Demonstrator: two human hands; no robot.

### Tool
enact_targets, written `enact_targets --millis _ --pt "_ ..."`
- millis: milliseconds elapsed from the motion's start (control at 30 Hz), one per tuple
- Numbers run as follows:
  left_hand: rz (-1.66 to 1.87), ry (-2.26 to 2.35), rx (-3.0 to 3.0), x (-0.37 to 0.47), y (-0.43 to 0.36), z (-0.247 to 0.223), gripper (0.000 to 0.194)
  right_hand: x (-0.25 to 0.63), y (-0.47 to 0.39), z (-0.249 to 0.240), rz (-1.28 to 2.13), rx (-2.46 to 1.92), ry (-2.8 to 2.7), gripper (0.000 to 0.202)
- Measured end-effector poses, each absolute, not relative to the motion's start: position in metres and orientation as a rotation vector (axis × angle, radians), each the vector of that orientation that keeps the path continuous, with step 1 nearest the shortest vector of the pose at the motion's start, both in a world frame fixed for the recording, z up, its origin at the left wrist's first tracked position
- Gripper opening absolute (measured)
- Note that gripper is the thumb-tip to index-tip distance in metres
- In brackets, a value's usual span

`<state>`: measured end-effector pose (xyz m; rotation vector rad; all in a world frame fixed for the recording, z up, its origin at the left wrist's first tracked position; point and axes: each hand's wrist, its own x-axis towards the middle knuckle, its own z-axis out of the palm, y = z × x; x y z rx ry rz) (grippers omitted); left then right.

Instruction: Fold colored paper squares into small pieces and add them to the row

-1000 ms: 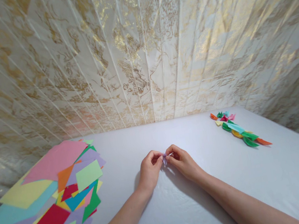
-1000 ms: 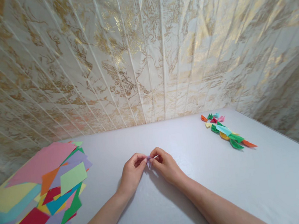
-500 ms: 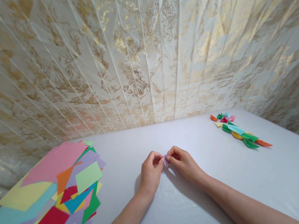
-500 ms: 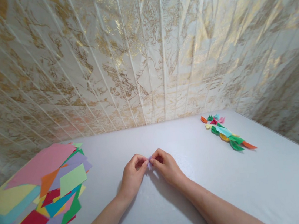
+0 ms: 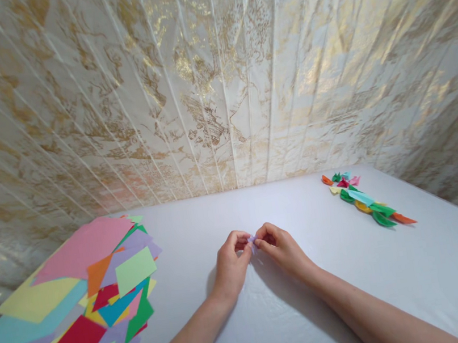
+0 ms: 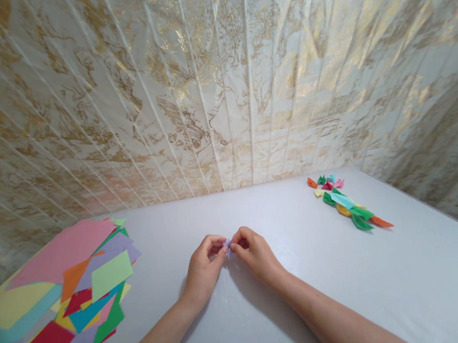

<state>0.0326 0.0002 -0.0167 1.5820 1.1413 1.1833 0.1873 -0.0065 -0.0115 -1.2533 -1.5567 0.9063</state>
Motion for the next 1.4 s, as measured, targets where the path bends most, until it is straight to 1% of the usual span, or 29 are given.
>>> enact_targets --millis 167,367,700,967,1400 --pt "1.191 1.127 1.59 0.0328 -0.0001 -0.0148 0.005 0.1861 -0.0067 -0.0126 0.917 -1.25 -1.533 0.011" --pt "1.196 1.112 1.588 0.0334 -0.0012 -0.0151 0.006 0.1872 -0.0036 -0.0166 0.97 -1.188 -1.494 0.018" --pt "1.128 1.144 1.529 0.033 0.0017 -0.0139 0.004 0.1884 -0.003 -0.0135 0.998 -1.211 -1.471 0.018" --pt "1.137 1.185 1.525 0.0334 -0.0001 -0.0105 0.012 0.1882 -0.0038 -0.0133 0.97 -1.259 -1.513 0.023" --pt "1.179 1.171 1.555 0.0363 -0.0009 -0.0142 0.007 0.1844 -0.0047 -0.0184 0.948 -1.271 -1.502 0.019"
